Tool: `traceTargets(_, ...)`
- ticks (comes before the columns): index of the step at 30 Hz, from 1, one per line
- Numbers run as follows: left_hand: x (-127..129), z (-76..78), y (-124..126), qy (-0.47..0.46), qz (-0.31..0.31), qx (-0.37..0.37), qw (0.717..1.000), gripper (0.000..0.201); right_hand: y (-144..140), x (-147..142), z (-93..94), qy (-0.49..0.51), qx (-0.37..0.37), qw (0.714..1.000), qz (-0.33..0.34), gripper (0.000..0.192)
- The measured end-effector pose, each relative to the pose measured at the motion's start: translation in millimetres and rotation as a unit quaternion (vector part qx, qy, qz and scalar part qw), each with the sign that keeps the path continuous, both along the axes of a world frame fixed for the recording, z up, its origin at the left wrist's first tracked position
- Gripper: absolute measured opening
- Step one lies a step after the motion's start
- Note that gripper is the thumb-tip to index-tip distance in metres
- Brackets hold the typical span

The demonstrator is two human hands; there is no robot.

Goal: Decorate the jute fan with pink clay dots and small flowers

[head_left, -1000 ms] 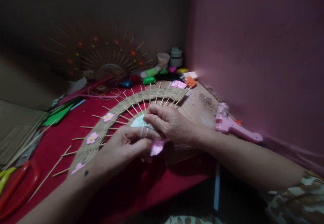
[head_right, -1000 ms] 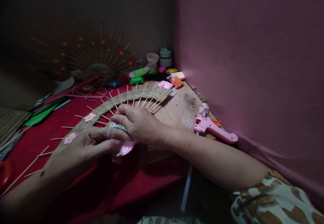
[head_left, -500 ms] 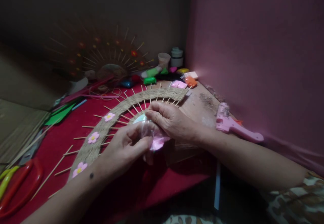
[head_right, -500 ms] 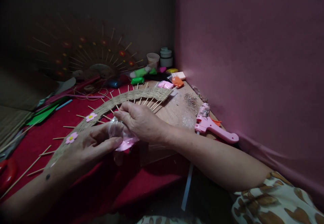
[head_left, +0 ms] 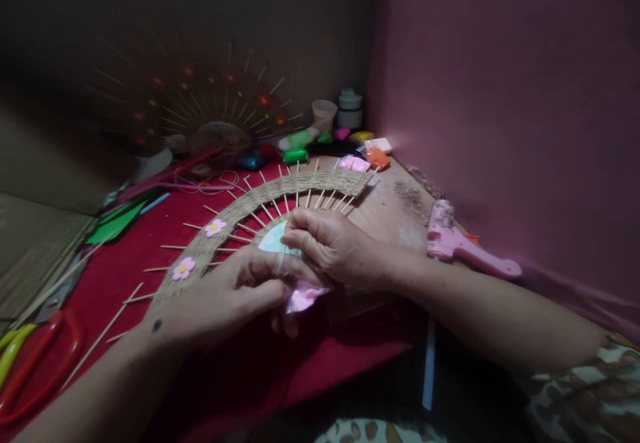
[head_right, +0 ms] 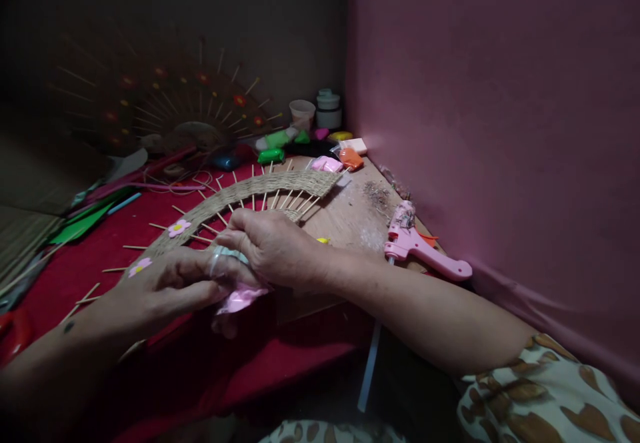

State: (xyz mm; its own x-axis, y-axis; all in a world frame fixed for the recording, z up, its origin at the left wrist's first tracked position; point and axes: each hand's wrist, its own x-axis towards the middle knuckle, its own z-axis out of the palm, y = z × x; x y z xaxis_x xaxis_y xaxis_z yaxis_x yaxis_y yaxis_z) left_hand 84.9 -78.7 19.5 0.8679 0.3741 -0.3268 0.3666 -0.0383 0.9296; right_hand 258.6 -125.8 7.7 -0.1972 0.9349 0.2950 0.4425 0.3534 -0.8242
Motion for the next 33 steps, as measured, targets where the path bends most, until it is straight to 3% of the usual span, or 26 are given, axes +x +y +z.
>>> traceTargets(6, 2, 0.2, -2, -0.003, -0.016, -0.011, 1.000, 0.011, 3, 2, -0.3, 0.031, 0.013, 0.999, -0.006, 0.026)
traceTargets(11, 4, 2.8, -7, -0.036, -0.033, -0.003, 0.999, 0.012, 4, 4, 0.8, 0.072, 0.018, 0.997, -0.028, 0.026)
traceTargets(15, 4, -1.6, -6, -0.097, 0.031, -0.016, 0.995, 0.006, 0, 9, 6.9, 0.184, -0.090, 0.979, -0.004, 0.017)
traceTargets(20, 4, -4.9, -3, -0.161, 0.116, -0.042, 0.979, 0.013, -5, 15, 13.1, 0.172, -0.196, 0.965, 0.034, 0.037)
traceTargets(27, 4, -0.2, -2, -0.142, 0.149, -0.031, 0.978, 0.036, -5, 13, 8.8, 0.239, -0.126, 0.962, 0.045, 0.036)
traceTargets(33, 4, -7.2, -1, -0.113, 0.156, -0.030, 0.981, 0.038, -2, 17, 3.8, 0.242, -0.089, 0.965, 0.043, 0.036)
